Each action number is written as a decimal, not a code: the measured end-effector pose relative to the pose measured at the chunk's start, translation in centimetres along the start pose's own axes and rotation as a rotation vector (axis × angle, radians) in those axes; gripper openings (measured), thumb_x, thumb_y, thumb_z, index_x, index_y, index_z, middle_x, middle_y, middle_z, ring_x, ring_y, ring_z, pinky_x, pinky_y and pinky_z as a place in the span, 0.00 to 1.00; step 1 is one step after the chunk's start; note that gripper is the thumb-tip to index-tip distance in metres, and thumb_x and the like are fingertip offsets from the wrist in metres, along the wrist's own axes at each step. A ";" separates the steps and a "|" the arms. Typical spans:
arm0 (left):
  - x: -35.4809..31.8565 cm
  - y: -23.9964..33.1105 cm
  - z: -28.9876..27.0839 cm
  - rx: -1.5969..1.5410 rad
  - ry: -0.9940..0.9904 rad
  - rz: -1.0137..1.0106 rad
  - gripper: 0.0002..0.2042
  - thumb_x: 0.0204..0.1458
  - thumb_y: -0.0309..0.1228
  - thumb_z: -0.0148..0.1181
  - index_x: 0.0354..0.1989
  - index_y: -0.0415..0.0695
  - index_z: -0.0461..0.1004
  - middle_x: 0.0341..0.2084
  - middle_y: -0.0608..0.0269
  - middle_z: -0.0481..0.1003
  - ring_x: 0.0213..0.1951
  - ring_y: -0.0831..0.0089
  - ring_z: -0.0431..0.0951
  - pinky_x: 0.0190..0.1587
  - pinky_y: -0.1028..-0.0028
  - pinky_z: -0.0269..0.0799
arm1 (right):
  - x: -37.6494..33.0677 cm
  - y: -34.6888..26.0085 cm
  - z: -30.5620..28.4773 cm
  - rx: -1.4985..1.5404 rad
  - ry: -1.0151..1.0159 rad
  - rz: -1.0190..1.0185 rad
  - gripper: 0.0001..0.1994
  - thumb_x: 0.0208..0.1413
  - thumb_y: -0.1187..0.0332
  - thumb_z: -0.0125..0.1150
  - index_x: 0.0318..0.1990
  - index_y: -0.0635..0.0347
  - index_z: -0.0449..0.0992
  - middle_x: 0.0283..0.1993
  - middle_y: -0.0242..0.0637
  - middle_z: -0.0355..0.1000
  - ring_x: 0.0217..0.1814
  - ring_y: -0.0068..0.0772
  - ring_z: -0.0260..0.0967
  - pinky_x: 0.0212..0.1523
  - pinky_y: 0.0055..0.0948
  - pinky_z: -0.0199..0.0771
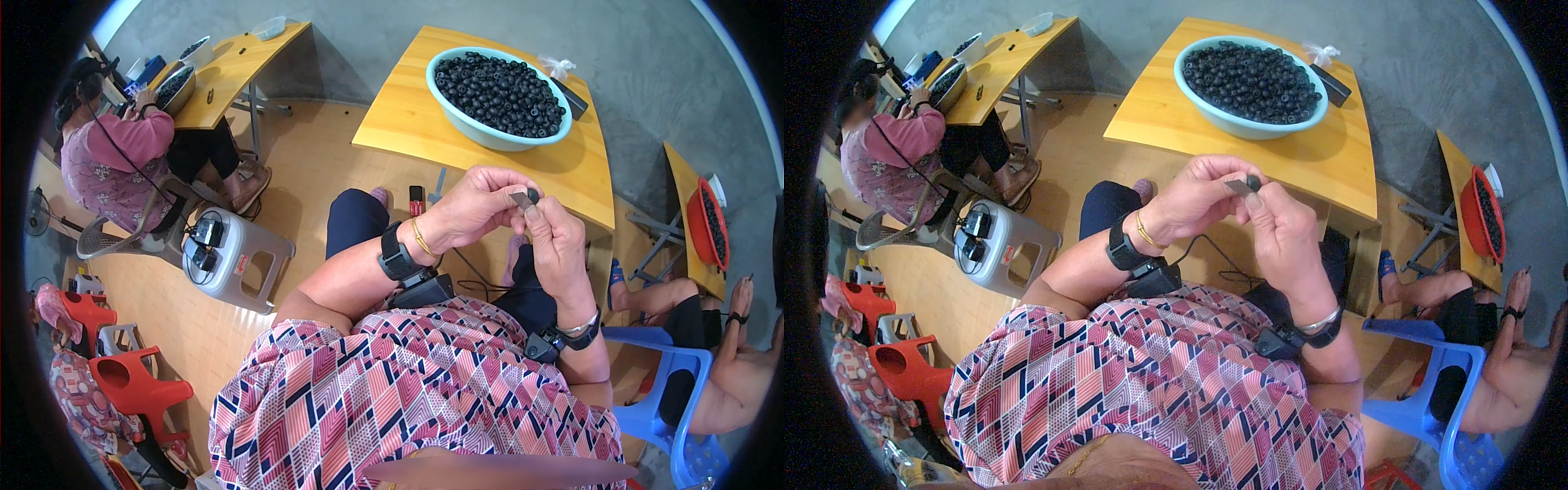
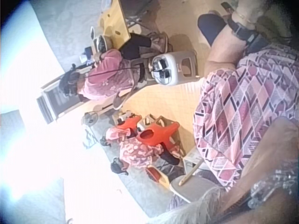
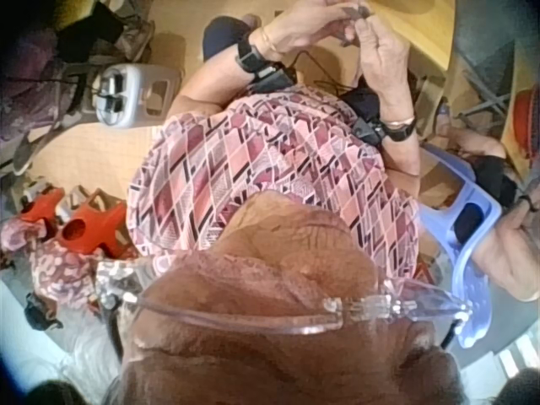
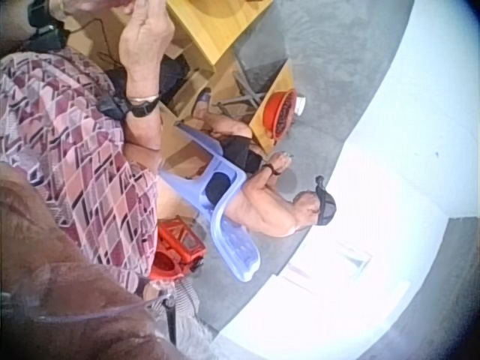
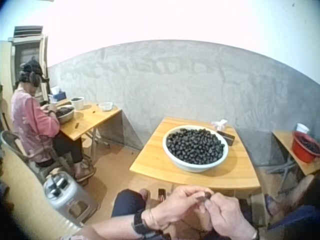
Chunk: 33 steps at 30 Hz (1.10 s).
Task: Manually trimming or peeling small black rubber or plastic components using a small blade.
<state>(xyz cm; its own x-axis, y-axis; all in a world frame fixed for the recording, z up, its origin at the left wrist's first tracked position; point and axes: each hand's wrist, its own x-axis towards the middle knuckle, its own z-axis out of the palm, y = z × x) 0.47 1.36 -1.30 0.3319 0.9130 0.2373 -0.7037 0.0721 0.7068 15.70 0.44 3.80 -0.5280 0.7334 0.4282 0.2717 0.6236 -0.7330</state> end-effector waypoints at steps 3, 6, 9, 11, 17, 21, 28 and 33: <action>-0.3 0.3 0.1 -0.076 -0.062 -0.006 0.10 0.51 0.30 0.54 0.38 0.37 0.71 0.25 0.62 0.72 0.25 0.76 0.73 0.29 0.78 0.71 | -0.2 1.0 0.2 0.155 0.009 0.010 0.10 0.58 0.69 0.47 0.27 0.64 0.67 0.21 0.31 0.65 0.23 0.19 0.60 0.24 0.21 0.60; -0.3 0.2 0.0 -0.122 -0.080 -0.003 0.10 0.51 0.32 0.54 0.38 0.38 0.71 0.24 0.64 0.71 0.26 0.76 0.72 0.28 0.77 0.70 | -0.5 1.9 -0.8 0.214 0.106 0.142 0.11 0.58 0.68 0.46 0.26 0.64 0.66 0.21 0.30 0.64 0.25 0.18 0.59 0.26 0.20 0.60; -0.2 0.1 -0.3 -0.143 -0.093 0.002 0.10 0.52 0.32 0.53 0.38 0.38 0.71 0.25 0.65 0.70 0.27 0.77 0.71 0.29 0.77 0.70 | -0.1 1.6 -1.2 0.194 0.090 0.134 0.11 0.58 0.67 0.46 0.27 0.64 0.66 0.22 0.29 0.64 0.26 0.17 0.57 0.28 0.20 0.60; -0.3 0.1 -0.4 -0.151 -0.111 0.002 0.10 0.52 0.31 0.53 0.38 0.39 0.71 0.25 0.65 0.70 0.28 0.76 0.71 0.29 0.77 0.70 | 0.0 1.4 -1.0 0.196 0.082 0.144 0.11 0.58 0.67 0.47 0.27 0.65 0.66 0.23 0.30 0.64 0.26 0.18 0.58 0.28 0.20 0.61; -0.3 0.1 -0.2 -0.067 -0.084 0.003 0.08 0.53 0.30 0.51 0.37 0.38 0.71 0.27 0.64 0.70 0.29 0.75 0.71 0.31 0.76 0.72 | 0.2 1.5 -0.7 0.183 0.066 0.121 0.12 0.59 0.64 0.46 0.28 0.63 0.66 0.22 0.26 0.60 0.24 0.14 0.53 0.25 0.17 0.54; -0.3 0.0 -0.3 -0.053 -0.073 0.008 0.08 0.54 0.29 0.50 0.37 0.38 0.71 0.27 0.64 0.70 0.29 0.75 0.71 0.31 0.76 0.72 | 0.3 1.2 -0.3 0.223 0.070 0.094 0.13 0.59 0.61 0.46 0.27 0.60 0.64 0.20 0.21 0.55 0.20 0.10 0.47 0.19 0.13 0.47; -0.3 0.0 -0.3 -0.028 -0.064 0.005 0.09 0.54 0.30 0.50 0.38 0.38 0.71 0.27 0.64 0.69 0.29 0.76 0.71 0.31 0.77 0.71 | 0.2 1.6 -0.4 0.190 0.047 0.120 0.13 0.59 0.62 0.46 0.27 0.60 0.64 0.20 0.22 0.55 0.21 0.10 0.47 0.20 0.13 0.47; -0.3 0.0 -0.3 -0.032 -0.068 0.014 0.10 0.54 0.30 0.50 0.39 0.37 0.70 0.27 0.64 0.69 0.29 0.76 0.71 0.32 0.78 0.71 | 0.1 2.0 -0.2 0.212 0.044 0.151 0.13 0.59 0.61 0.46 0.28 0.60 0.65 0.21 0.22 0.55 0.21 0.11 0.47 0.20 0.12 0.47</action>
<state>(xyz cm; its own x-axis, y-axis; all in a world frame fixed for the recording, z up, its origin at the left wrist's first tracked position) 0.15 1.17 -1.58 0.3627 0.8848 0.2926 -0.7281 0.0730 0.6815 16.35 1.80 2.47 -0.4576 0.8279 0.3244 0.1679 0.4387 -0.8828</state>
